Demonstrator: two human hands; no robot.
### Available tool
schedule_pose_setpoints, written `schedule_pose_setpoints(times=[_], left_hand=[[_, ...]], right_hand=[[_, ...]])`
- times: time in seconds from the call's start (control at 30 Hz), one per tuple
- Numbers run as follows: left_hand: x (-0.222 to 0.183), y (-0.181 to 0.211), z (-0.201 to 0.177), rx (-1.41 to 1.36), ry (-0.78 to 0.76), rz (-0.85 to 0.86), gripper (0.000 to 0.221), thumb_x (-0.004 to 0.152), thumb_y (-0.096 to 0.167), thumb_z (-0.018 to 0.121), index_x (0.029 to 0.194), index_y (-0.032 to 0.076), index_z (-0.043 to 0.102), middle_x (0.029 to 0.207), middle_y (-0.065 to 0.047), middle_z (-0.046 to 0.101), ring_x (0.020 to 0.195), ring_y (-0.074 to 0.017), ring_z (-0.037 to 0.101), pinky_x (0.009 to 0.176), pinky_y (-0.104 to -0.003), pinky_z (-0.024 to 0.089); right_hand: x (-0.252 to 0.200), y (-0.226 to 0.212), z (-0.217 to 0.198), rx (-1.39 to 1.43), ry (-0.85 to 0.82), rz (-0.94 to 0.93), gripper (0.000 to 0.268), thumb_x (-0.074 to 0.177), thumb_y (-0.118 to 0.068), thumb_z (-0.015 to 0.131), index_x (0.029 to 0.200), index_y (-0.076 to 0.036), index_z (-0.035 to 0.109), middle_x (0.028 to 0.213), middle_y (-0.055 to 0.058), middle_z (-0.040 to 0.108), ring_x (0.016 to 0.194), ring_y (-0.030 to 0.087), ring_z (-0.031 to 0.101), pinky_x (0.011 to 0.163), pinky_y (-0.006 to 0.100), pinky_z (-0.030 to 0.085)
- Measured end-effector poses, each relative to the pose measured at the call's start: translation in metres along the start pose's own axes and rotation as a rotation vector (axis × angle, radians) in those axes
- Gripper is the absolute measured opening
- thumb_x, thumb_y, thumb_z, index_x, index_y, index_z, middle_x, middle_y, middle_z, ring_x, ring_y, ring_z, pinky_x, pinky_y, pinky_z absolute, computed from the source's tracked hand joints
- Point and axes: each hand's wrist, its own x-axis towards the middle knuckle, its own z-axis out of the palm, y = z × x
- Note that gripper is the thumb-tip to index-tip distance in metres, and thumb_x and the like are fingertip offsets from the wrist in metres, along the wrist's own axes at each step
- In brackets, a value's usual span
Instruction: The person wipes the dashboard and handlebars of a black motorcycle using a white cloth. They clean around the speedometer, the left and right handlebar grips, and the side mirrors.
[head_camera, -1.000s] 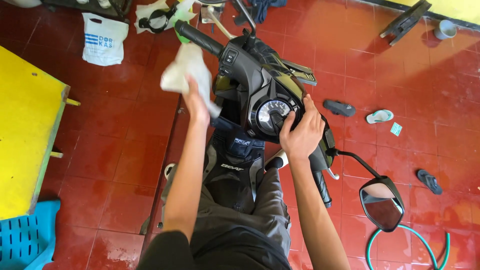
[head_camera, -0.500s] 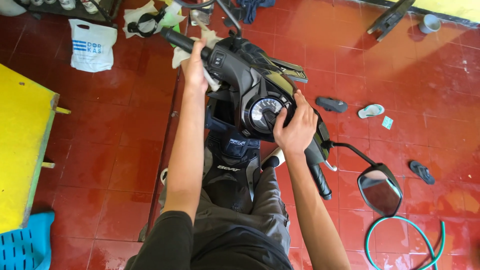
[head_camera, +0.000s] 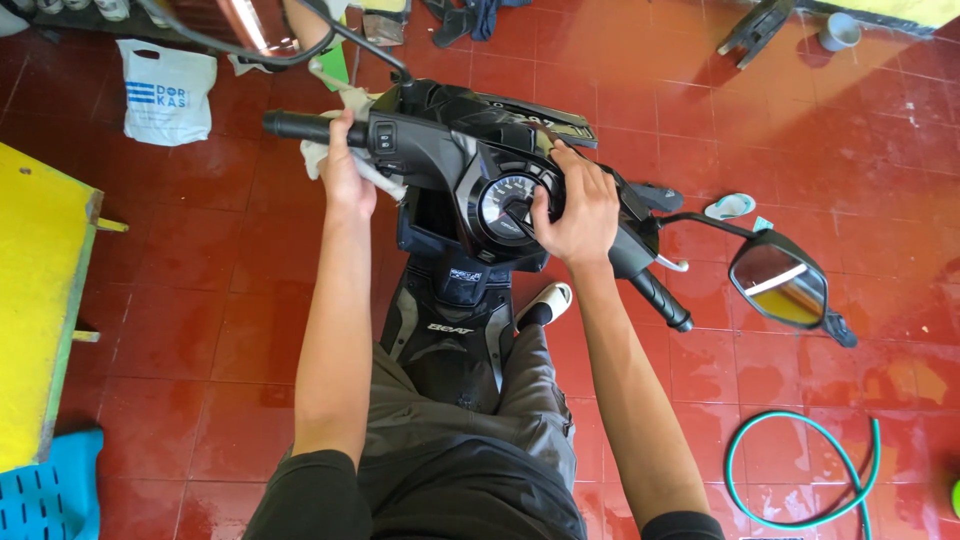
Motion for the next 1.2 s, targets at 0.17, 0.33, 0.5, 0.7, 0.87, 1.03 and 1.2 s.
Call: schedule_pose_setpoints(times=[0.17,0.33,0.5,0.7,0.87,1.03,1.2], left_hand=[[0.003,0.005,-0.023,-0.090,-0.001,0.007,0.060,0.067,0.019,0.095,0.106,-0.010,0.059,0.096,-0.024,0.065,0.085,-0.0333,0.071,0.080,-0.051,0.063],[-0.018,0.014,-0.060,-0.125,0.012,0.023,0.050,0.070,0.021,0.094,0.102,-0.005,0.065,0.094,-0.021,0.070,0.087,-0.0323,0.074,0.083,-0.050,0.064],[-0.040,0.018,-0.081,-0.118,0.064,0.050,0.049,0.072,0.024,0.094,0.104,0.000,0.065,0.098,-0.020,0.071,0.091,-0.0304,0.074,0.087,-0.047,0.063],[-0.016,0.017,-0.068,-0.102,0.030,0.048,0.050,0.068,0.027,0.095,0.101,-0.002,0.070,0.096,-0.021,0.073,0.088,-0.0291,0.074,0.085,-0.047,0.063],[0.015,0.013,-0.058,0.009,-0.106,0.016,0.054,0.071,0.031,0.088,0.109,-0.001,0.067,0.104,-0.018,0.069,0.097,-0.0275,0.069,0.090,-0.042,0.057],[-0.041,0.030,-0.054,0.386,-0.181,0.109,0.073,0.078,0.060,0.065,0.119,0.001,0.062,0.120,-0.011,0.067,0.110,-0.0196,0.067,0.101,-0.033,0.052],[-0.112,-0.017,-0.112,0.202,-0.066,-0.094,0.080,0.092,0.059,0.067,0.147,0.006,0.044,0.152,-0.023,0.046,0.141,-0.0328,0.048,0.123,-0.046,0.035]], right_hand=[[0.010,0.011,0.009,0.054,-0.026,-0.053,0.042,0.094,-0.039,0.058,0.122,-0.010,0.066,0.122,0.007,0.073,0.109,0.026,0.071,0.087,0.038,0.050],[0.025,0.012,0.014,0.112,-0.061,-0.123,0.039,0.095,-0.038,0.054,0.119,-0.010,0.068,0.117,0.005,0.075,0.108,0.025,0.072,0.086,0.036,0.051],[0.037,0.016,0.022,0.169,-0.107,-0.218,0.037,0.093,-0.033,0.059,0.118,-0.008,0.070,0.115,0.009,0.075,0.106,0.028,0.073,0.084,0.038,0.053],[0.028,0.011,0.019,0.114,-0.066,-0.173,0.035,0.098,-0.032,0.055,0.117,-0.007,0.069,0.114,0.008,0.075,0.102,0.028,0.073,0.084,0.036,0.053],[0.017,-0.010,0.001,0.054,-0.068,-0.083,0.038,0.095,-0.023,0.057,0.126,-0.002,0.064,0.115,0.014,0.072,0.098,0.034,0.069,0.088,0.039,0.052],[0.017,-0.011,0.003,0.058,-0.074,0.012,0.038,0.090,-0.014,0.061,0.125,0.000,0.063,0.119,0.015,0.073,0.099,0.033,0.069,0.092,0.038,0.050],[0.009,0.016,0.028,-0.009,-0.012,-0.122,0.039,0.098,-0.032,0.049,0.125,-0.011,0.068,0.112,0.008,0.074,0.098,0.027,0.073,0.086,0.036,0.053]])
